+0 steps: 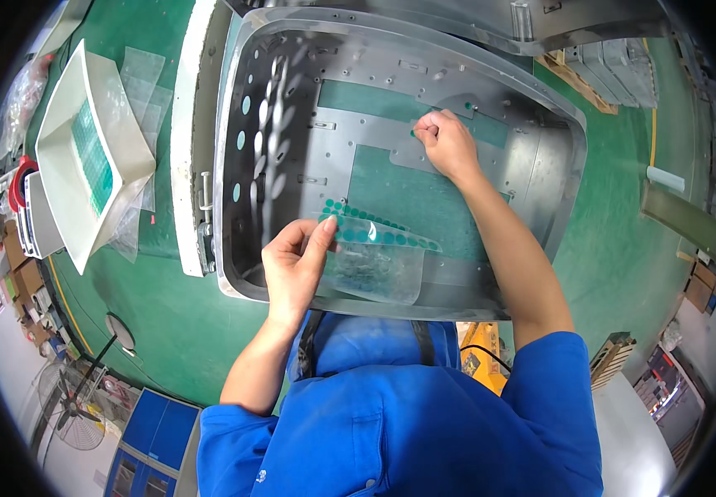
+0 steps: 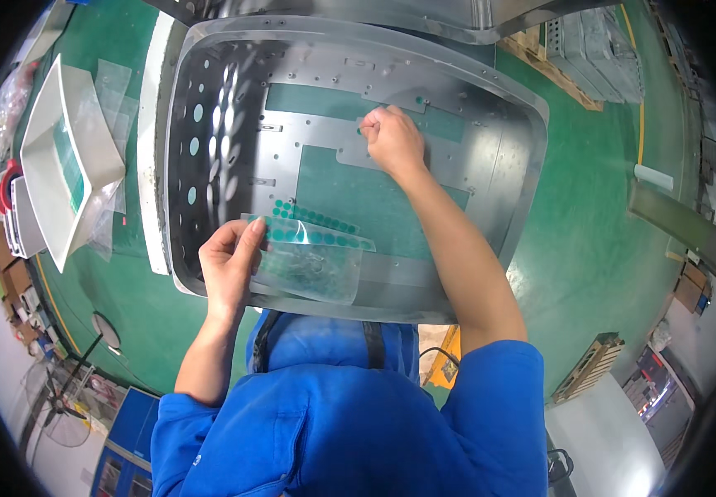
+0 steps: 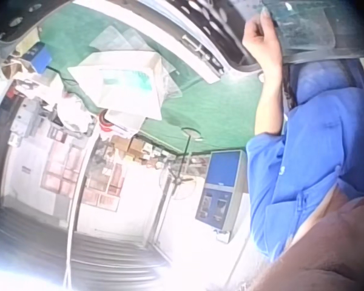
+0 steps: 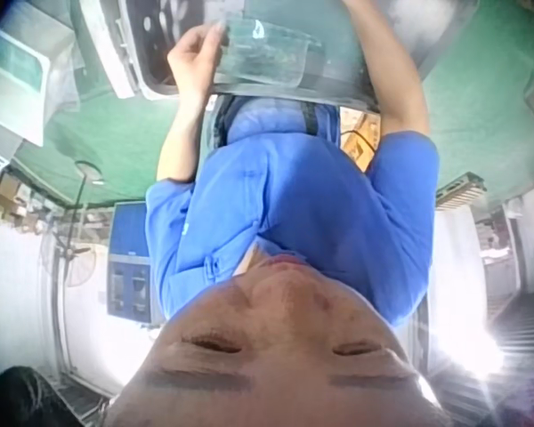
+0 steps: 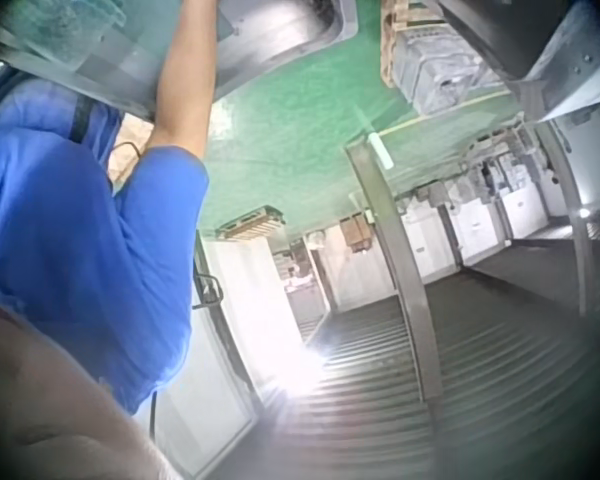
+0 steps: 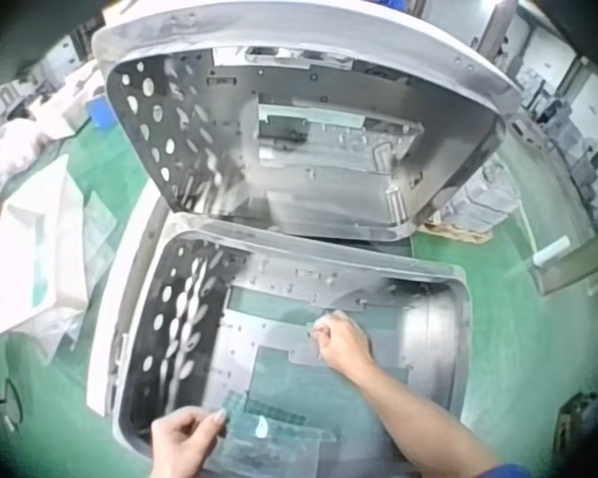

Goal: Applying small green stickers to the interior and exterior of metal equipment enclosures.

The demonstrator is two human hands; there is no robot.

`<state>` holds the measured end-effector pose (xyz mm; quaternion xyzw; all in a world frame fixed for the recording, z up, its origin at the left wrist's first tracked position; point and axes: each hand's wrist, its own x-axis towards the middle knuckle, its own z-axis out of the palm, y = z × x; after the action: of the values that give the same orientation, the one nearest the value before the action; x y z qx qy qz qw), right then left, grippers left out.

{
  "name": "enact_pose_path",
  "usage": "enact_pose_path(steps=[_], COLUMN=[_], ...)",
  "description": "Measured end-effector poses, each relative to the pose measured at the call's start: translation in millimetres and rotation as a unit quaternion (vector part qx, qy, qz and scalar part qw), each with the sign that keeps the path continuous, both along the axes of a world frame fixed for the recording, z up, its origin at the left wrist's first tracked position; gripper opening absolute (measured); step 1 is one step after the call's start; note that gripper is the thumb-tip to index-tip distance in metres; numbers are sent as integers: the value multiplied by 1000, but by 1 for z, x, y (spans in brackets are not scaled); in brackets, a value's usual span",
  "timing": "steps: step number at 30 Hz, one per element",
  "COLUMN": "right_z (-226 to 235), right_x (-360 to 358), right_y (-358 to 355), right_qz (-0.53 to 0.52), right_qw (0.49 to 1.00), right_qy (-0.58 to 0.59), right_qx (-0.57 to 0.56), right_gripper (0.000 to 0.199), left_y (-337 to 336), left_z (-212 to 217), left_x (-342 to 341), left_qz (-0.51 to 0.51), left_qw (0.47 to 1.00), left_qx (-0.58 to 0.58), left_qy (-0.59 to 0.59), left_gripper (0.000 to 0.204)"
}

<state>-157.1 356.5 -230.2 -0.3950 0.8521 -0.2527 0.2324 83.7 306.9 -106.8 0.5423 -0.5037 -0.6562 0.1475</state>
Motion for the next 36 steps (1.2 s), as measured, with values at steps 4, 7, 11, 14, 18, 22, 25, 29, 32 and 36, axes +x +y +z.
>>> enact_pose_path(steps=[4, 7, 11, 14, 18, 22, 25, 29, 32, 36], right_z=[7, 8, 8, 8, 7, 10, 11, 62, 158, 202], right_x=[3, 4, 6, 7, 9, 6, -4, 5, 53, 74], right_y=[-3, -4, -5, -5, -3, -2, -3, -14, 6, 25], right_qz=[-8, -13, -16, -19, -25, -55, -74, -21, 266, 203], right_qw=[999, 999, 999, 999, 999, 998, 996, 971, 878, 847], right_qy=[-9, 3, 18, 26, 33, -42, -47, -234, -373, -489], right_qx=[29, 32, 33, 27, 3, -6, 22, -40, -139, -48], right_gripper=[6, 6, 6, 4, 3, 7, 11, 19, 24, 14], left_y=[-1, -1, -1, 0, 0, 2, 1, 7, 16, 34], left_z=[0, 1, 0, 0, -1, -1, 3, 24, 37, 71], left_x=[1, 1, 1, 0, 0, 1, -1, -1, 9, 16], left_qz=[-14, -10, -11, -7, -5, 2, 0, 14, 6, 12], left_qw=[1000, 1000, 1000, 1000, 1000, 1000, 1000, 997, 991, 978], left_qx=[3, 6, 6, 0, -2, -9, 2, -47, -109, -158], left_qy=[-12, -7, -5, -4, -4, 6, 23, 66, 78, 135], left_gripper=[22, 22, 23, 23, 23, 22, 22, 16, 14, 8])
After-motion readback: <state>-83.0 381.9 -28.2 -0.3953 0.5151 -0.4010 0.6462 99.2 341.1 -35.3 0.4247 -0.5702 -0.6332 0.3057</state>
